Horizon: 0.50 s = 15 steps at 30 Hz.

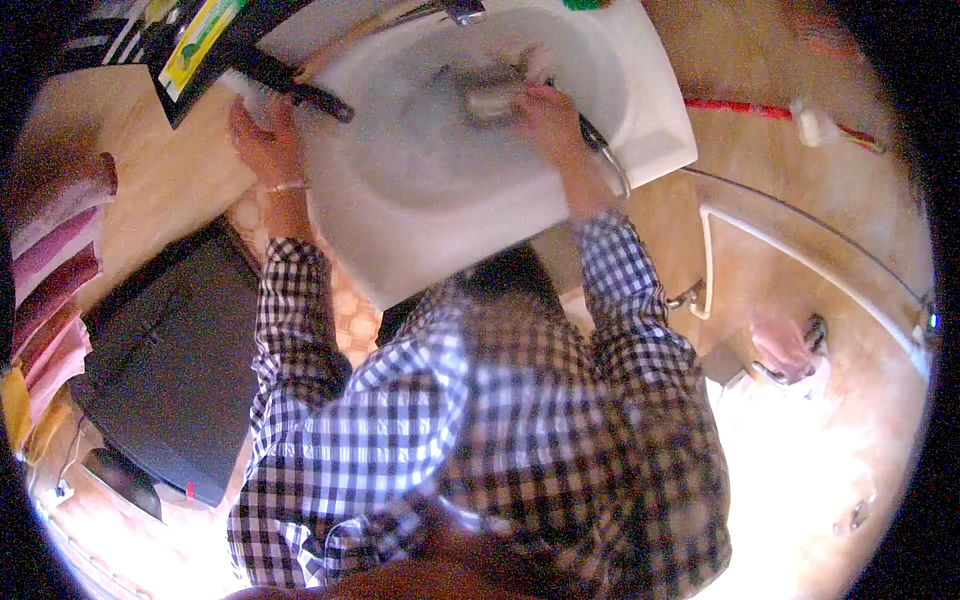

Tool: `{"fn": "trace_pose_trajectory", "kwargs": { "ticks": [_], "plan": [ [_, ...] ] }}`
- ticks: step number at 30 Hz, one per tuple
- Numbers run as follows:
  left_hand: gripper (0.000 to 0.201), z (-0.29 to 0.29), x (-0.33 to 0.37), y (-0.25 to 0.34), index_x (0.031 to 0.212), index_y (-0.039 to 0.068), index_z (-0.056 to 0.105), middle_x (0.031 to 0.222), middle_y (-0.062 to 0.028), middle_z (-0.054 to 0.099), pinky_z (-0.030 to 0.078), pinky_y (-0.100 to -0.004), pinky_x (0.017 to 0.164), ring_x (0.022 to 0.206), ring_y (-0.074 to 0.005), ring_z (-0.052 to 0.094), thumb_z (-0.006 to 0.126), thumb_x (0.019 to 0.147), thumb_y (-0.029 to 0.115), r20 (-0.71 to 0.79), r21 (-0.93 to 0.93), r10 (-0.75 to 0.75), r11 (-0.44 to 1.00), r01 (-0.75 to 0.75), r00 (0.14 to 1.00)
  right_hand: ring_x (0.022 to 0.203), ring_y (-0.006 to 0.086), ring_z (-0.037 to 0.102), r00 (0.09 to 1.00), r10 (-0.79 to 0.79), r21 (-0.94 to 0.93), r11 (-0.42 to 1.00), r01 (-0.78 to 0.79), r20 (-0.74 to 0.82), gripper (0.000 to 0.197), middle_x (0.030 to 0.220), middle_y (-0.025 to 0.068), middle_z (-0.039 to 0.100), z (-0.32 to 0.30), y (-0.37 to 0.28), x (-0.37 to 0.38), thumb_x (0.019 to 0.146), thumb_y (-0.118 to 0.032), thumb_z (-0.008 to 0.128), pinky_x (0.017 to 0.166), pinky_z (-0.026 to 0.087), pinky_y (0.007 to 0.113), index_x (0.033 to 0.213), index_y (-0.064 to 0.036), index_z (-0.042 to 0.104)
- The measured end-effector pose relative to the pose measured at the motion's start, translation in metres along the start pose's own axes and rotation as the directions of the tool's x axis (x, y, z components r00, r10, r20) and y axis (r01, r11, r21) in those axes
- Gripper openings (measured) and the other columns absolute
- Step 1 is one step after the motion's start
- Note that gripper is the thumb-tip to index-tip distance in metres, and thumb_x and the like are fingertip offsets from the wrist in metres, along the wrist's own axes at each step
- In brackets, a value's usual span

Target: The person cleans a glass shower door and the surrounding tiled walls with a pink cloth by hand, before moving to the sink to wash several bathroom items including a comb, containers, and brushes under running water.

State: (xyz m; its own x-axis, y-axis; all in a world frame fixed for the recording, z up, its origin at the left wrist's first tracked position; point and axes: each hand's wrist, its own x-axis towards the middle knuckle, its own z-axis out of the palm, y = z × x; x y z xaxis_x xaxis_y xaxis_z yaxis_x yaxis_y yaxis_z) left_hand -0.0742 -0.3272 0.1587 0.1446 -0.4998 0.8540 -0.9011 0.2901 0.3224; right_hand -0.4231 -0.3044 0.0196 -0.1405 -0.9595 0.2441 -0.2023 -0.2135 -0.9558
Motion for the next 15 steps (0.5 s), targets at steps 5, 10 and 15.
{"fn": "trace_pose_trajectory", "kwargs": {
  "ticks": [5, 10, 15],
  "plan": [
    [0.041, -0.017, -0.032, 0.058, 0.11, -0.002, 0.054, 0.108, -0.0217, 0.058, 0.041, -0.045, 0.088, 0.101, -0.0375, 0.053, 0.066, 0.076, 0.017, 0.069, -0.034, 0.283, 0.959, -0.282, 0.957, 0.045, 0.0086, 0.043, 0.877, 0.479, 0.559, 0.733, -0.386, -0.023, 0.02, 0.062, -0.0011, 0.051, -0.017, -0.036, 0.002, 0.082, -0.018, 0.065, 0.049, 0.047, 0.026, 0.094, -0.0035, 0.06],
    [0.029, -0.011, -0.081, 0.076, 0.101, 0.006, 0.06, 0.095, -0.0142, 0.061, 0.043, -0.0443, 0.081, 0.09, -0.0341, 0.055, 0.061, 0.074, 0.014, 0.309, -0.275, 0.328, 0.929, -0.246, 0.893, 0.045, 0.0087, 0.043, 0.858, 0.507, 0.284, 0.814, -0.507, 0.08, 0.016, 0.06, -0.0012, 0.051, -0.034, -0.026, 0.017, 0.082, -0.018, 0.065, 0.046, 0.044, 0.025, 0.091, -0.0052, 0.062],
    [0.023, 0.007, -0.119, 0.06, 0.097, 0.006, 0.061, 0.094, -0.0154, 0.061, 0.045, -0.0414, 0.08, 0.091, -0.0334, 0.055, 0.06, 0.074, 0.011, 0.638, -0.205, 0.224, 0.972, -0.118, 0.736, 0.068, 0.0262, 0.061, 0.984, -0.138, -0.482, 0.874, 0.066, -0.115, 0.021, 0.075, 0.0086, 0.063, 0.009, 0.068, 0.03, 0.084, -0.024, 0.056, 0.056, 0.047, 0.039, 0.092, -0.0057, 0.063]
  ]
}}
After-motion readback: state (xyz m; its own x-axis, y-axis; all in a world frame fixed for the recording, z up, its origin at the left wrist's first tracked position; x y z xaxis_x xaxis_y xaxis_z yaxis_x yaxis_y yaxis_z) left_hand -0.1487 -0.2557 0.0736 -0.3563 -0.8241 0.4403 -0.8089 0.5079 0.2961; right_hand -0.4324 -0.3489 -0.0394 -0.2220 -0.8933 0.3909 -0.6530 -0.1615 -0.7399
